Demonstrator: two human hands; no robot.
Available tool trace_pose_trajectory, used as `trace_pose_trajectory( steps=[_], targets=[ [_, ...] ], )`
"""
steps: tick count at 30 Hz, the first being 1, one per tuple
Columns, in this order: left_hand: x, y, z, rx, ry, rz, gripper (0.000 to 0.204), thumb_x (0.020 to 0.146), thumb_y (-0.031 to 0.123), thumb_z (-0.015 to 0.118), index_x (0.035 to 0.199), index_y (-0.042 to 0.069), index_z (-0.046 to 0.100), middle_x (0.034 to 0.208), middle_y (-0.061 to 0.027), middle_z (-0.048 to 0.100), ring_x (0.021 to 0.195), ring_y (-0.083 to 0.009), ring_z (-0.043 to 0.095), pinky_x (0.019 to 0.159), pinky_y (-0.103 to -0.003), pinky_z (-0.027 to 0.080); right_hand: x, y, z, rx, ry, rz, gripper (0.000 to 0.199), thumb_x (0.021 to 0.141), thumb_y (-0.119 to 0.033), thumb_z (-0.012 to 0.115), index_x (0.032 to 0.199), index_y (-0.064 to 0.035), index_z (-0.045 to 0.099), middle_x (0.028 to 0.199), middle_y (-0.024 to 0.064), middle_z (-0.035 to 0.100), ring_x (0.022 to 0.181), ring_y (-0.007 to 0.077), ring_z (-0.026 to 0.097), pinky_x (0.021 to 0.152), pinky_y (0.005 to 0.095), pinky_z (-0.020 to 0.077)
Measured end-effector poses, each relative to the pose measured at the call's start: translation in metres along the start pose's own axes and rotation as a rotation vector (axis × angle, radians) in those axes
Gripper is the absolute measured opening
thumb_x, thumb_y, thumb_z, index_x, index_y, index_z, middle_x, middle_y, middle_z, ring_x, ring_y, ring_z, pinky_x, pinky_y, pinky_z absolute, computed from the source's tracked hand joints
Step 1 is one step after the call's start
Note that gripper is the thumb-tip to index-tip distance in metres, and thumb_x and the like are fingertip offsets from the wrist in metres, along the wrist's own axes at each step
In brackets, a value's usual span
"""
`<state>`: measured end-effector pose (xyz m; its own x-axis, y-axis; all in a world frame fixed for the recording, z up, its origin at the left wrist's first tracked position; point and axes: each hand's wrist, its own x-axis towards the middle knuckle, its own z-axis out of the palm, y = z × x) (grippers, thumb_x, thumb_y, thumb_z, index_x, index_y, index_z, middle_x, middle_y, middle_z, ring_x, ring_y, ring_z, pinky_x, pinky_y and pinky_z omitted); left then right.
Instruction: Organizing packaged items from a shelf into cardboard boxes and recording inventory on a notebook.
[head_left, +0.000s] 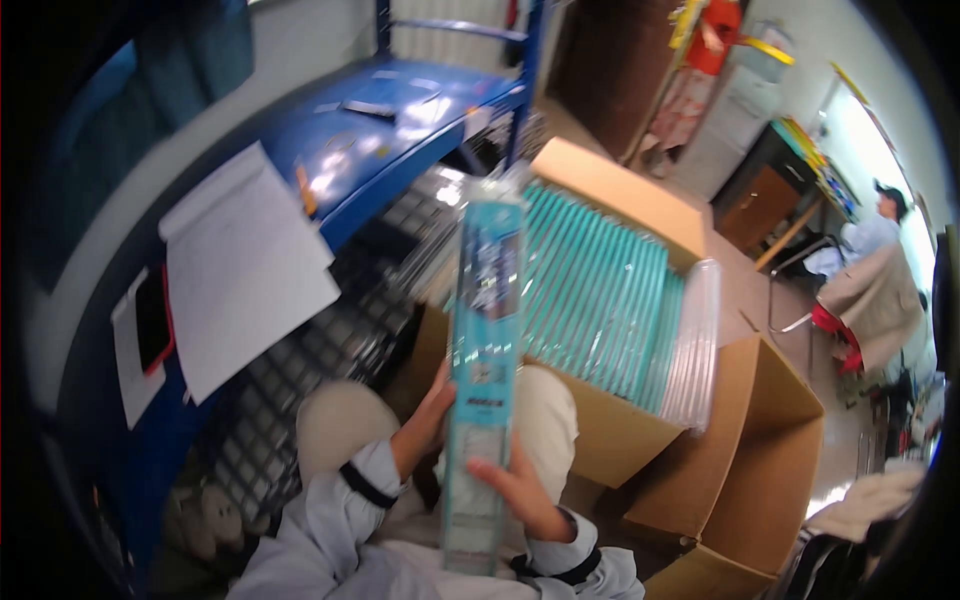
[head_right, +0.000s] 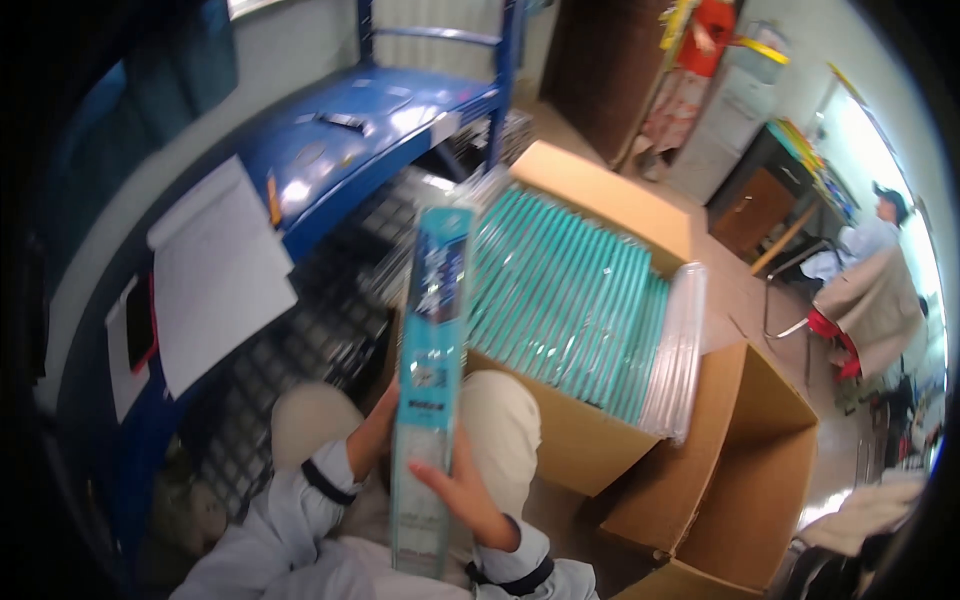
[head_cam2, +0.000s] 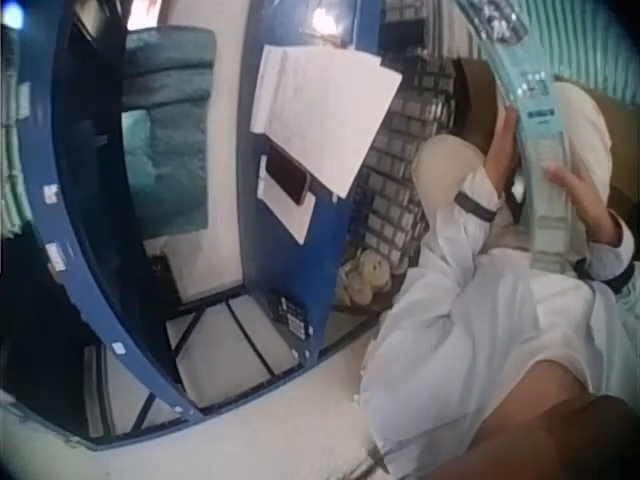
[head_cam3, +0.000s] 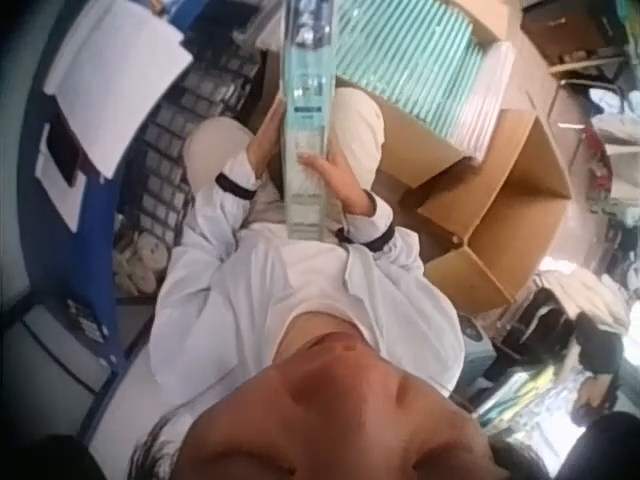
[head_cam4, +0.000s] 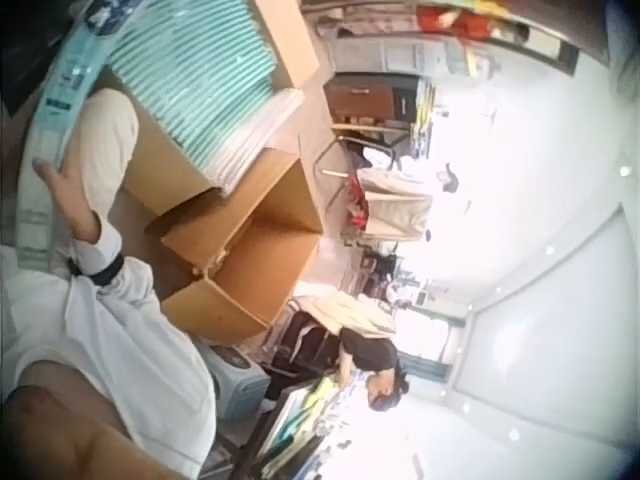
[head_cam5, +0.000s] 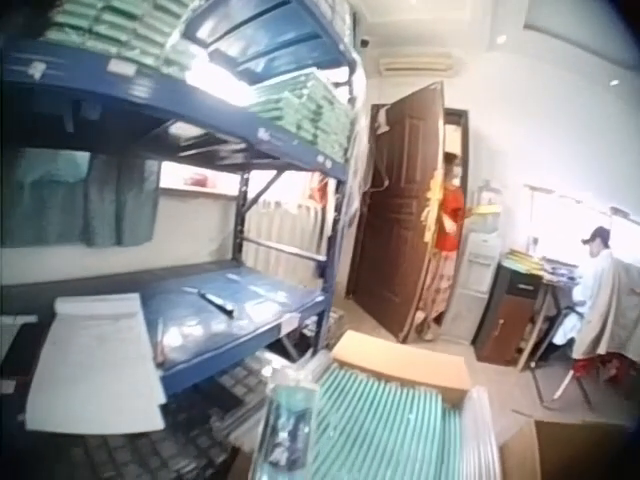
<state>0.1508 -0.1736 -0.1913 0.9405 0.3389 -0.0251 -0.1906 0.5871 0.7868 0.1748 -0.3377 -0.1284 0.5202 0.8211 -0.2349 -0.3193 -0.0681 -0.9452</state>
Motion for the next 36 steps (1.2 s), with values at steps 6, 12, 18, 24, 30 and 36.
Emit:
trace_pose_trajectory(
  steps=[6,12,18,24,30,36],
  targets=[
    [-0.006,-0.003,0.003,-0.102,-0.118,0.030,0.076,0.090,0.036,0.051,0.145,0.008,0.008,0.142,-0.0096,0.027,0.130,-0.0196,0.029,0.106,-0.033,0.027,-0.002,-0.003,-0.005,0.129,0.064,-0.089,0.069,0.087,-0.027,0.057,0.140,0.0021,0.023,0.140,0.0148,0.032,0.128,0.0247,0.033,0.106,0.0333,0.0249],
    [-0.011,-0.010,-0.003,-0.118,-0.063,-0.021,0.078,0.090,0.037,0.051,0.145,0.004,0.007,0.144,-0.0105,0.024,0.132,-0.0205,0.026,0.107,-0.033,0.024,0.004,-0.010,-0.012,0.291,0.183,-0.126,0.070,0.093,-0.048,0.040,0.137,0.0046,0.027,0.136,0.0160,0.037,0.124,0.0222,0.038,0.106,0.0368,0.0260],
    [-0.008,-0.007,-0.004,-0.018,-0.012,0.049,0.079,0.089,0.038,0.053,0.144,0.003,0.009,0.143,-0.0116,0.025,0.132,-0.0214,0.025,0.108,-0.034,0.020,0.005,-0.022,0.004,-0.123,0.246,-0.063,0.038,0.080,-0.008,0.066,0.111,-0.0015,0.044,0.110,0.0091,0.051,0.105,0.0153,0.049,0.090,0.0287,0.0401],
    [-0.012,-0.003,-0.004,-0.027,0.021,0.107,0.082,0.088,0.043,0.054,0.144,0.003,0.009,0.143,-0.0114,0.024,0.132,-0.0210,0.023,0.108,-0.033,0.018,-0.003,-0.035,-0.005,0.280,0.348,-0.034,0.029,0.083,-0.013,0.060,0.106,-0.0036,0.045,0.100,0.0086,0.057,0.090,0.0136,0.054,0.082,0.0271,0.0441],
    [-0.012,0.008,-0.002,-0.192,-0.058,0.082,0.087,0.087,0.044,0.054,0.145,0.004,0.004,0.143,-0.0126,0.023,0.133,-0.0206,0.023,0.108,-0.032,0.017,-0.009,-0.039,-0.003,0.317,0.374,-0.106,0.038,0.084,-0.015,0.058,0.115,-0.0029,0.042,0.107,0.0090,0.056,0.094,0.0153,0.054,0.086,0.0283,0.0432],
    [-0.013,0.008,-0.001,0.072,-0.038,0.168,0.089,0.085,0.029,0.062,0.145,0.003,0.001,0.144,-0.0119,0.021,0.134,-0.0192,0.021,0.109,-0.033,0.016,-0.006,-0.027,0.011,0.000,0.300,0.031,0.065,0.078,-0.017,0.069,0.132,-0.0018,0.035,0.118,0.0097,0.053,0.106,0.0176,0.053,0.090,0.0306,0.0422]
  ],
)
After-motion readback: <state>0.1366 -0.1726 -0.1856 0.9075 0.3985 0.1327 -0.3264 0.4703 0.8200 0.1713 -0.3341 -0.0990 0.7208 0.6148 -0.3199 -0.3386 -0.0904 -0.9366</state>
